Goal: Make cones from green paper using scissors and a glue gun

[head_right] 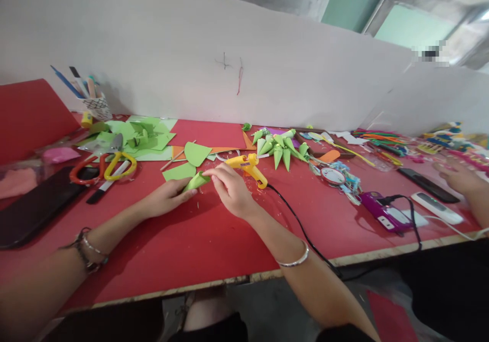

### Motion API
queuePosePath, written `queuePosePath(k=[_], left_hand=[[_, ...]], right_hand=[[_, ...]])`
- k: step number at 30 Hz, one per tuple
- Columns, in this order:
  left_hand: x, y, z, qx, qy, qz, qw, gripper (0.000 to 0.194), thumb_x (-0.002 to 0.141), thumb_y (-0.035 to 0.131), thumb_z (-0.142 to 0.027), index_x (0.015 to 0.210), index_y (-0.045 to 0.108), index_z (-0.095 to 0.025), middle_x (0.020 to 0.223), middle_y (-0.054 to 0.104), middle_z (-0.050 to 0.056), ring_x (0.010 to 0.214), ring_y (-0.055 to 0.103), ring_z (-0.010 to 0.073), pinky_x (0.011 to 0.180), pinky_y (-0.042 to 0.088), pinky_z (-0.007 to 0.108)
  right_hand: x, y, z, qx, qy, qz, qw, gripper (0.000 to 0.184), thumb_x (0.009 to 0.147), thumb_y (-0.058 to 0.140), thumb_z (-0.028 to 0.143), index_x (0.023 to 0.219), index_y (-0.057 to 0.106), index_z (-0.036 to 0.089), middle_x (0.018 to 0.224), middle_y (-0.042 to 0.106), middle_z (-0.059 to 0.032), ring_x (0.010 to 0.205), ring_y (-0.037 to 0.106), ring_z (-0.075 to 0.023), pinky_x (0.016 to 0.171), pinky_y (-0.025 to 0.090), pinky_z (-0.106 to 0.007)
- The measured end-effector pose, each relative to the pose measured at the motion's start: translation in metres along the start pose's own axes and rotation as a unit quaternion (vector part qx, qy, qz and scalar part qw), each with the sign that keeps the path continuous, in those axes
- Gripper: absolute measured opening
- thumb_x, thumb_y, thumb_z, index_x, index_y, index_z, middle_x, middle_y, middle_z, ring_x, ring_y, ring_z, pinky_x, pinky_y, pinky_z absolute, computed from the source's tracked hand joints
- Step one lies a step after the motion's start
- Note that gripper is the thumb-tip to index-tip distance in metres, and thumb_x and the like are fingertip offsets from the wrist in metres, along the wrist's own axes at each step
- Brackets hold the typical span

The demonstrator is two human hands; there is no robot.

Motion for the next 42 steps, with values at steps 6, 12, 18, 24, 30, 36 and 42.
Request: queuePosePath(k=[6,12,18,24,30,36,42], left_hand=[[0.002,-0.002,0.002,-0.005,-0.023,-0.015,1.000,0.034,0.085,0.033,-0.045,0.084,0.049,-0.015,0.065,0.048,-0.002,0.059,0.044,0.0118,0.054,0.033,0.021],[0.001,-0.003,0.003,-0.008,-0.026,-0.013,1.000,0.034,0.085,0.032,-0.045,0.085,0.049,-0.016,0.064,0.047,-0.002,0.059,0.044,0.0119,0.054,0.032,0.022],[0.001,-0.003,0.003,-0.009,-0.026,-0.020,0.999,0.034,0.085,0.032,-0.045,0.083,0.048,-0.015,0.064,0.046,-0.002,0.059,0.043,0.0122,0.055,0.032,0.022],[0.002,-0.003,0.001,-0.015,-0.024,-0.026,0.999,0.032,0.085,0.033,-0.043,0.084,0.048,-0.015,0.063,0.044,-0.003,0.059,0.042,0.0117,0.055,0.032,0.022],[0.001,-0.004,0.001,-0.017,-0.015,-0.024,0.999,0.033,0.085,0.031,-0.044,0.079,0.047,-0.015,0.063,0.044,-0.002,0.058,0.042,0.0117,0.055,0.032,0.022],[-0.001,0.003,-0.004,0.002,0.012,0.019,1.000,0.034,0.086,0.030,-0.044,0.089,0.049,-0.016,0.069,0.052,0.001,0.061,0.047,0.0130,0.057,0.035,0.023],[-0.002,0.007,-0.007,0.054,0.023,0.036,0.998,0.035,0.086,0.032,-0.046,0.086,0.049,-0.016,0.063,0.052,0.000,0.054,0.047,0.0127,0.051,0.032,0.022]], right_hand=[[-0.002,-0.003,-0.002,-0.005,0.016,-0.026,1.000,0.019,0.085,0.043,0.020,0.091,0.061,0.023,0.077,0.055,-0.0017,0.069,0.051,-0.0127,0.062,0.044,-0.028],[-0.003,-0.003,-0.003,0.027,0.029,-0.045,0.998,0.012,0.081,0.053,0.024,0.083,0.065,0.022,0.077,0.062,-0.0017,0.069,0.055,-0.0128,0.061,0.045,-0.027],[-0.002,-0.003,-0.002,0.034,0.038,-0.036,0.998,0.017,0.083,0.050,0.026,0.076,0.064,0.020,0.073,0.062,-0.0019,0.069,0.056,-0.0127,0.061,0.045,-0.026],[-0.004,0.003,-0.002,0.067,0.026,0.036,0.997,0.037,0.088,0.039,0.028,0.057,0.056,0.017,0.061,0.057,-0.0010,0.058,0.053,-0.0096,0.058,0.043,-0.024],[-0.004,0.003,-0.004,0.012,0.036,-0.003,0.999,0.008,0.080,0.053,0.026,0.079,0.058,0.020,0.068,0.052,0.0008,0.058,0.047,-0.0096,0.057,0.042,-0.024],[-0.003,0.003,-0.005,0.007,0.026,0.004,1.000,0.021,0.075,0.059,0.027,0.095,0.053,0.022,0.085,0.047,-0.0020,0.069,0.048,-0.0120,0.067,0.046,-0.029],[-0.002,0.007,-0.001,0.000,-0.017,0.051,0.999,0.013,0.076,0.059,0.030,0.070,0.055,0.019,0.097,0.044,-0.0058,0.093,0.047,-0.0177,0.083,0.043,-0.036]])
Point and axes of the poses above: each hand's wrist, its own x-axis towards the middle knuckle, its own y-axis out of the palm, z = x × y, the point moved 4 cm from there along x, towards the middle knuckle
